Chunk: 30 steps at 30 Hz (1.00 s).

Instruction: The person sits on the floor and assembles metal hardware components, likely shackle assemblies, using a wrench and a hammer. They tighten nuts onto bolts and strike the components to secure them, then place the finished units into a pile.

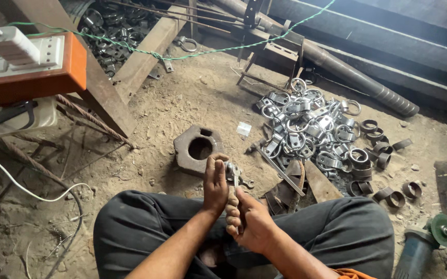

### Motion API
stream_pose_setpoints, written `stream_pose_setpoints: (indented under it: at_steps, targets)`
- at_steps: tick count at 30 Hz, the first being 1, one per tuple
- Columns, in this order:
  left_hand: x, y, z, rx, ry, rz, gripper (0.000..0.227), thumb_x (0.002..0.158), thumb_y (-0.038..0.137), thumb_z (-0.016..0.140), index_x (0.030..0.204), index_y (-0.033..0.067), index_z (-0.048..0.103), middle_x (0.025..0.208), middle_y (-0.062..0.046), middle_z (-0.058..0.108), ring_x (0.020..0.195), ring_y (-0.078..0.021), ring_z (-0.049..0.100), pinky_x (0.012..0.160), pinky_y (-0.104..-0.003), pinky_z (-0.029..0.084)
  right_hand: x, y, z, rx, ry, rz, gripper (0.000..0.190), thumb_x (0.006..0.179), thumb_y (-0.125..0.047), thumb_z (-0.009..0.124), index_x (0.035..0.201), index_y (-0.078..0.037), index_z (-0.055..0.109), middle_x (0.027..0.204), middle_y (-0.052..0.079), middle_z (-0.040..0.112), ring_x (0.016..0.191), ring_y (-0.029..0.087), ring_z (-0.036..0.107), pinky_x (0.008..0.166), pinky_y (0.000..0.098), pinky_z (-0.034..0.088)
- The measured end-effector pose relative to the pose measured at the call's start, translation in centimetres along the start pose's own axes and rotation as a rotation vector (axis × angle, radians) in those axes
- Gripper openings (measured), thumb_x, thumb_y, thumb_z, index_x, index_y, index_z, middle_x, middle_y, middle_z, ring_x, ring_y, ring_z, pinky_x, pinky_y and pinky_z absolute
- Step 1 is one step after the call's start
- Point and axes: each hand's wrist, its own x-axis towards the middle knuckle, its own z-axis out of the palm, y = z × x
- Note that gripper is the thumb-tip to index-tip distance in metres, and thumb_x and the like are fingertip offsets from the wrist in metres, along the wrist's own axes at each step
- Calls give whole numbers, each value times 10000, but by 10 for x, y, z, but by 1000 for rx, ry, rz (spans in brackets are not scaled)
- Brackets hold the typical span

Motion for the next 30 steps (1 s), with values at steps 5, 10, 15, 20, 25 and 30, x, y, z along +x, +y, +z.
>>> stream_pose_setpoints:
  at_steps: [5, 10, 15, 20, 25, 30]
  targets:
    - [-2, 9, 0, 28, 13, 82, 367, 1121, 369, 408, 1123, 42, 574, 971, -65, 607, 847, -154, 550, 787, -318, 478, -6, -2, 1, 117, -108, 42, 387, 1060, -482, 472, 840, -165, 447, 672, -56, 397, 525, 75, 375, 468, 225, 357]
    - [-1, 22, -5, 69, -6, 244, 374, 1123, 370, 418, 1138, 25, 561, 1029, -102, 564, 938, -193, 553, 859, -347, 472, -18, 1, 4, 216, -227, 97, 376, 1065, -482, 433, 846, -176, 439, 676, -56, 409, 536, 70, 390, 466, 203, 365]
    - [7, 36, -11, 230, -39, 439, 341, 1124, 340, 440, 1122, 27, 574, 1054, -140, 559, 960, -255, 597, 853, -383, 503, -22, 8, 4, 398, -473, 186, 412, 1105, -493, 387, 844, -174, 409, 669, -44, 385, 521, 82, 369, 456, 226, 329]
    - [19, 30, -15, 291, -33, 599, 314, 1162, 266, 421, 950, 57, 520, 950, -114, 605, 850, -237, 616, 742, -375, 503, -17, 9, -7, 312, -517, 189, 397, 1107, -486, 390, 858, -181, 433, 588, -53, 315, 432, 80, 272, 381, 232, 236]
    - [25, 14, -12, 178, 79, 103, 450, 1116, 290, 346, 866, 45, 629, 693, -39, 602, 582, -157, 604, 562, -331, 456, 6, 5, -17, -74, -196, 132, 439, 1069, -515, 437, 780, -184, 426, 563, -43, 294, 394, 102, 250, 356, 263, 226]
    - [33, -5, -13, 79, 12, -215, 545, 1111, 369, 358, 787, 57, 665, 641, -34, 638, 549, -121, 611, 542, -285, 491, 10, -21, -26, -517, -43, 7, 395, 1052, -451, 485, 789, -156, 479, 542, -43, 319, 391, 104, 278, 354, 280, 236]
